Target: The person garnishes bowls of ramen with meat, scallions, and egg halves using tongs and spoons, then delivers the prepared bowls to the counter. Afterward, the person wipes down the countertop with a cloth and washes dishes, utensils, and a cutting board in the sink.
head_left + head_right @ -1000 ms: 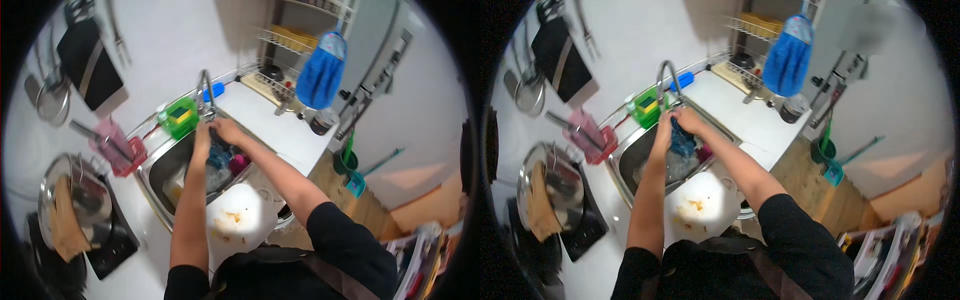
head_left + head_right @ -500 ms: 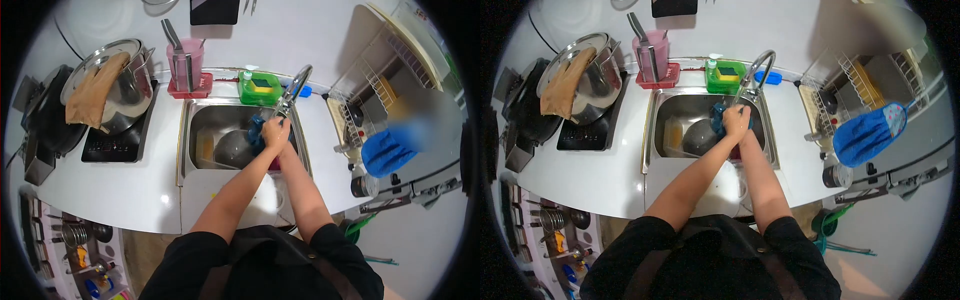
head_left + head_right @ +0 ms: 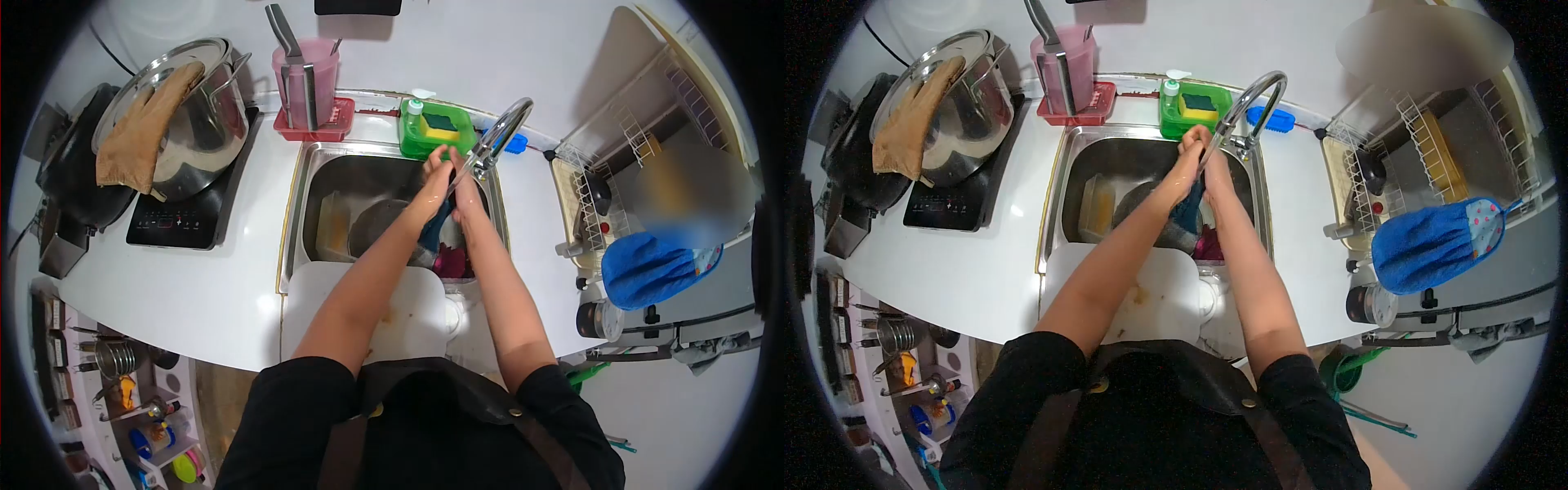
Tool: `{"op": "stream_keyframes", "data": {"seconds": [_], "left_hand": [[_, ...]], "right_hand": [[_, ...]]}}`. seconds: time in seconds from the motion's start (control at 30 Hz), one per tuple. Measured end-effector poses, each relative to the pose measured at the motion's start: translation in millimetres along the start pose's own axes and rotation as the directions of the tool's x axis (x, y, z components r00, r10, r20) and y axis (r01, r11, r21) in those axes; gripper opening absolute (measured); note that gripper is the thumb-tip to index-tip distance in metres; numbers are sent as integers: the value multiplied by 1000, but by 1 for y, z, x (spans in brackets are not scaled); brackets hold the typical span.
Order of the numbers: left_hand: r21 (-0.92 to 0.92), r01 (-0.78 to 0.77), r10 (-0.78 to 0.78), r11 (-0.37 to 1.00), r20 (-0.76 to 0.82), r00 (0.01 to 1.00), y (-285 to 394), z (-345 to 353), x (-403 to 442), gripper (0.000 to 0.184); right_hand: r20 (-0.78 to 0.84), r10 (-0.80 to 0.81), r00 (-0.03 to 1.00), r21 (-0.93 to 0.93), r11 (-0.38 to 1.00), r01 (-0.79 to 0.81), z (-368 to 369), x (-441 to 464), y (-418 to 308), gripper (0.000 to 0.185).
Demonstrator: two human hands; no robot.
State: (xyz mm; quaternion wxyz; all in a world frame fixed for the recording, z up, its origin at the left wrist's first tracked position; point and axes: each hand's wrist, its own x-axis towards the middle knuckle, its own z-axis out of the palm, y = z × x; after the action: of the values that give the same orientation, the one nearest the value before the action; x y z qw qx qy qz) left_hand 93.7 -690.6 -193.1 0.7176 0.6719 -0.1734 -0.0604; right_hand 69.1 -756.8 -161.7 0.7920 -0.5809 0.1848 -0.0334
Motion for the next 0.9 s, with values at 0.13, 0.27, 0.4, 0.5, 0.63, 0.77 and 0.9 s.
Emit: {"op": "stream_keyframes", "data": {"seconds": [0.13, 0.27, 0.4, 0.5, 0.63, 0.77, 0.9], "left_hand": [[-436, 449, -325, 780, 331, 886, -22, -18, -21, 69], [-90, 517, -448, 851, 387, 806, -24, -53, -27, 57], [-518, 387, -297, 763, 250, 922, -8, -37, -22, 37], [442, -105, 61, 891, 111, 992, -1, 13, -39, 23], [693, -29, -20, 720, 62, 998, 41, 27, -66, 24], [496, 248, -220, 832, -115, 969, 11, 3, -24, 23], [681, 145, -192, 718, -6, 981, -2, -6, -4, 30]], "right_hand": [[-71, -246, 967, -173, 957, 231, 8, 12, -34, 32], [-22, -259, 966, 67, 963, 260, -9, -8, -50, 25], [-58, 220, 974, 440, 881, -173, -32, -41, -4, 35], [174, 184, 967, 763, 596, -250, -72, 14, 96, 40], [287, -651, 702, 896, 443, 45, -99, 62, 165, 32], [-100, 238, 966, 678, 727, -109, -19, -34, 58, 18], [-178, 61, 982, 253, 967, -14, -72, -6, 91, 25]]}}
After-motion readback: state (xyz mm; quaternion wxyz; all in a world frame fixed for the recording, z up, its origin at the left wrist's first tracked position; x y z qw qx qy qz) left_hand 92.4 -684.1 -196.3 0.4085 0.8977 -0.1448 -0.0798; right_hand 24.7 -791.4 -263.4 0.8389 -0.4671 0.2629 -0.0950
